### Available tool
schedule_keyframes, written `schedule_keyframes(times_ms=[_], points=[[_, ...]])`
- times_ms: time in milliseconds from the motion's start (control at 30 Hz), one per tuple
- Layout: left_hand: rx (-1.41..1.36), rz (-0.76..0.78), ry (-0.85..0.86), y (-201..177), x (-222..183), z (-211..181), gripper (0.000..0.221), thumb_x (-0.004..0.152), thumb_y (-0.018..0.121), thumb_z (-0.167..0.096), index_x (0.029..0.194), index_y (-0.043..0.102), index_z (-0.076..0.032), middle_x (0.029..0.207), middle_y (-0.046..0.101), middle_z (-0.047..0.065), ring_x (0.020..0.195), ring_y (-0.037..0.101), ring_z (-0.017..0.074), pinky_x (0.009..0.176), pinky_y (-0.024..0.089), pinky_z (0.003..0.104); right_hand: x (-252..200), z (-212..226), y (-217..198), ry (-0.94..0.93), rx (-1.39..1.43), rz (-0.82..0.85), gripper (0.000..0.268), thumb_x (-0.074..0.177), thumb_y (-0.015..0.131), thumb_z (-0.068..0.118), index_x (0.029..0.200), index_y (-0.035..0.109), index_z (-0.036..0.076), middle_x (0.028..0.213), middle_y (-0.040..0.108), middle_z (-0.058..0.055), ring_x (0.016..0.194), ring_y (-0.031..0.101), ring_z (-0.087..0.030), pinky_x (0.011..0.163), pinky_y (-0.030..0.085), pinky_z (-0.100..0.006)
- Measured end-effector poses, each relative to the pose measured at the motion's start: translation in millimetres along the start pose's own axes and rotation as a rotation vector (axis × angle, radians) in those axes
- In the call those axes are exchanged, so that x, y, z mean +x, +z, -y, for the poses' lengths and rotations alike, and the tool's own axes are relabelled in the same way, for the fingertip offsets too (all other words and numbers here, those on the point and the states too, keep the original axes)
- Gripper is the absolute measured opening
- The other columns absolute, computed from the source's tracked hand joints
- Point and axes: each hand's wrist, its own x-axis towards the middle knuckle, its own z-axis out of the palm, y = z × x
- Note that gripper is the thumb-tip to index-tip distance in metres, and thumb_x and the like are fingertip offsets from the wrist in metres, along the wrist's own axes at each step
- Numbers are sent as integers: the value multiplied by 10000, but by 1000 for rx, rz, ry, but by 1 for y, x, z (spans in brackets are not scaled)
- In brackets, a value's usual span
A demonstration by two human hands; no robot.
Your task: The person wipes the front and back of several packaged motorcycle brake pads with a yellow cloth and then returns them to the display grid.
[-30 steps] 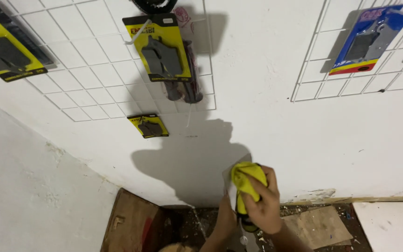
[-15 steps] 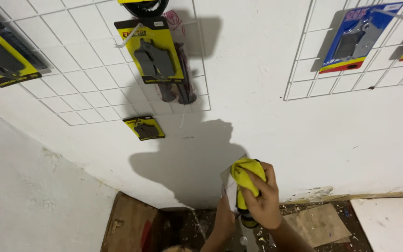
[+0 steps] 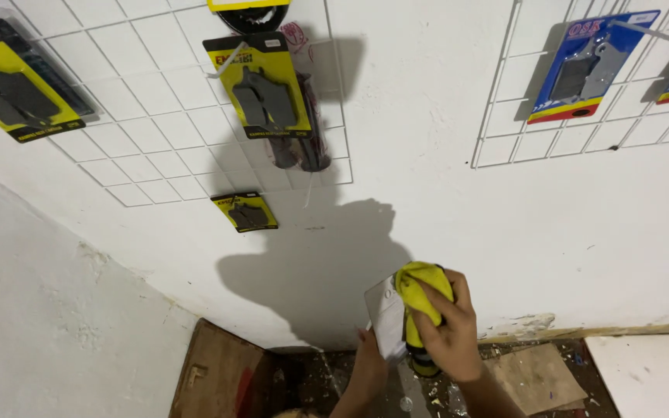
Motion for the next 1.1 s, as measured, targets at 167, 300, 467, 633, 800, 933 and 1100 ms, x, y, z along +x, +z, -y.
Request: schedule_keyframes(times_ms=[167,300,467,633,800,933,1100], points=[[-292,-159,-119,-4,-5,-14,821,1036,101,-572,1564,314,20,1647,390,182,1497,405,318,1234,279,433,-37,-6,11,-116,83,103,407,730,652,44,1132,700,14,1168,528,-177,872,580,-226,614,586,-254],[-364,-173,-150,5,-10,-14,638,1075,229,-432,1478,485,-8,1399,625,186,1176,661,287,1004,570,394,-34,-12,9,-101,-2,73,385,721,660,35,1103,704,13,1207,534,-211,882,601,-260,578,628,-246],[-6,-39,-65,9,-26,-42,711,1078,97,-417,1425,461,86,1341,635,192,1125,630,254,981,493,368,-17,-8,4,-71,8,6,388,768,658,77,1152,687,28,1223,525,-178,1012,562,-279,750,621,-318],[-485,-5,-34,9,-39,-71,874,1001,91,-566,1462,507,50,1384,660,237,1147,661,299,1019,515,404,-57,-19,19,-278,168,145,355,801,728,127,1155,728,95,1243,485,-164,1019,605,-287,818,660,-358],[-27,-176,-170,-9,18,57,725,1084,172,-484,1588,155,36,1700,223,169,1561,272,307,1259,261,400,-30,-11,8,-97,10,3,388,755,677,108,1139,703,57,1212,518,-179,880,552,-219,559,570,-240],[-661,-215,-182,10,-15,-23,761,1080,164,-477,1479,505,73,1481,616,232,1282,607,361,1100,440,440,-23,-3,4,-16,-81,-16,404,743,679,49,1144,699,2,1220,533,-203,998,583,-286,717,610,-300],[-503,146,184,13,-32,-56,921,1000,37,-576,1443,517,75,1469,608,231,1263,620,307,1144,418,426,-41,25,11,-296,18,153,244,738,661,25,966,738,-15,1139,569,-158,965,608,-260,819,593,-353]])
